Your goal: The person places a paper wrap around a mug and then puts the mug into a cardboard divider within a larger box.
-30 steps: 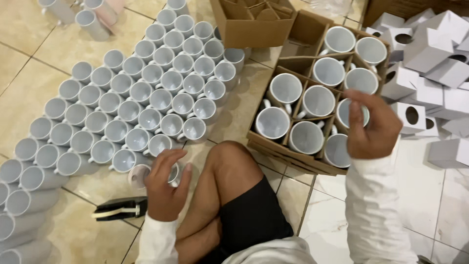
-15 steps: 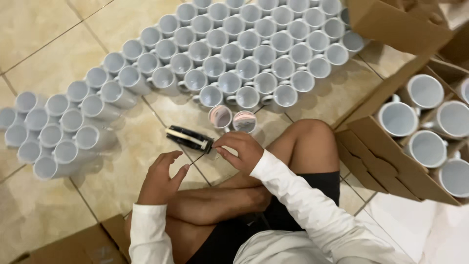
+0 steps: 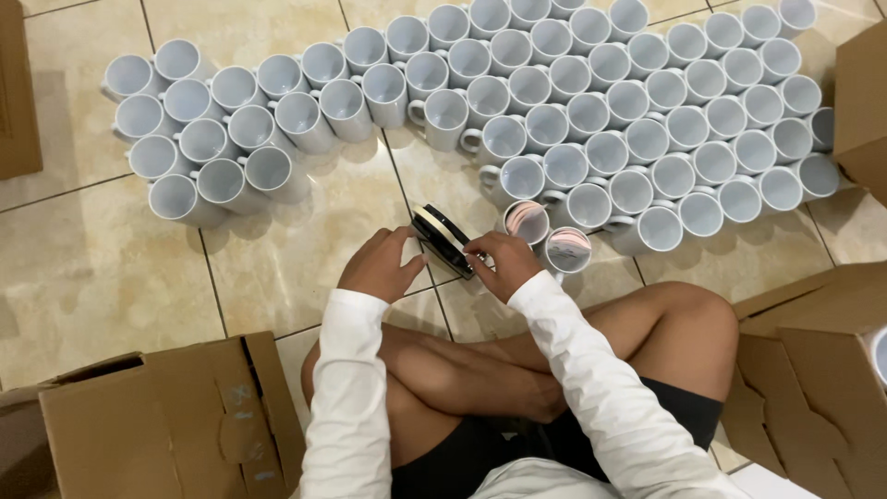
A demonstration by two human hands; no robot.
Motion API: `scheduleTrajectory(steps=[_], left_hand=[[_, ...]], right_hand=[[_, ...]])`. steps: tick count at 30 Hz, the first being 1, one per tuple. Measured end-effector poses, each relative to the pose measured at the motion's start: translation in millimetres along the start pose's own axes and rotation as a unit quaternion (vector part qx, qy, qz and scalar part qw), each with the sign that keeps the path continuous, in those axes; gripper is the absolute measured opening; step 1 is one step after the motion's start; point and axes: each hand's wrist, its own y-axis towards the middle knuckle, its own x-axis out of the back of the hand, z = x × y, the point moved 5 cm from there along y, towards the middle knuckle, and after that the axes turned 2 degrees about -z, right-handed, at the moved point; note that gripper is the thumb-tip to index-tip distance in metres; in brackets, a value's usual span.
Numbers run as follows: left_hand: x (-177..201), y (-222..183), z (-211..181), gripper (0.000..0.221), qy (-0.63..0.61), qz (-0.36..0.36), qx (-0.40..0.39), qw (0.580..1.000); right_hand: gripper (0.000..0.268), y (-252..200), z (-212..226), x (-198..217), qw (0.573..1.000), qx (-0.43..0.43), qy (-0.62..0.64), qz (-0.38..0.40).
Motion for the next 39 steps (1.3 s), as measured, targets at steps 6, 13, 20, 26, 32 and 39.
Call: scheduleTrajectory(steps=[6, 13, 20, 26, 32, 39], left_hand=[[-1, 33, 37, 0.048, -0.104, -0.086, 0.028, 0.99], [-16, 60, 61, 0.035, -0.15, -0.137, 0.081, 0.976], [16, 52, 69, 0.04, -0.411, -0.305, 0.121, 0.85], [33, 34, 92, 0.05, -0.636, -0.469, 0.193, 0.582], [51, 30, 98, 0.055, -0.695, -0.531, 0.199, 0.441], [54, 49, 116, 0.055, -0.715, -0.552, 0.159, 0.398]], right_hand=[[0.014, 47, 18, -11, 1.0, 0.019, -0.003, 0.021], [0.015, 99, 38, -55, 0.997, 0.028, -0.026, 0.07], [0.018, 141, 50, -100, 0.993, 0.015, -0.035, 0.11], [0.018, 182, 109, -124, 0.989, 0.045, -0.039, 0.134], [0.035, 215, 119, -164, 0.98, 0.063, -0.086, 0.17], [0.055, 247, 117, -196, 0.958, 0.078, -0.135, 0.242]])
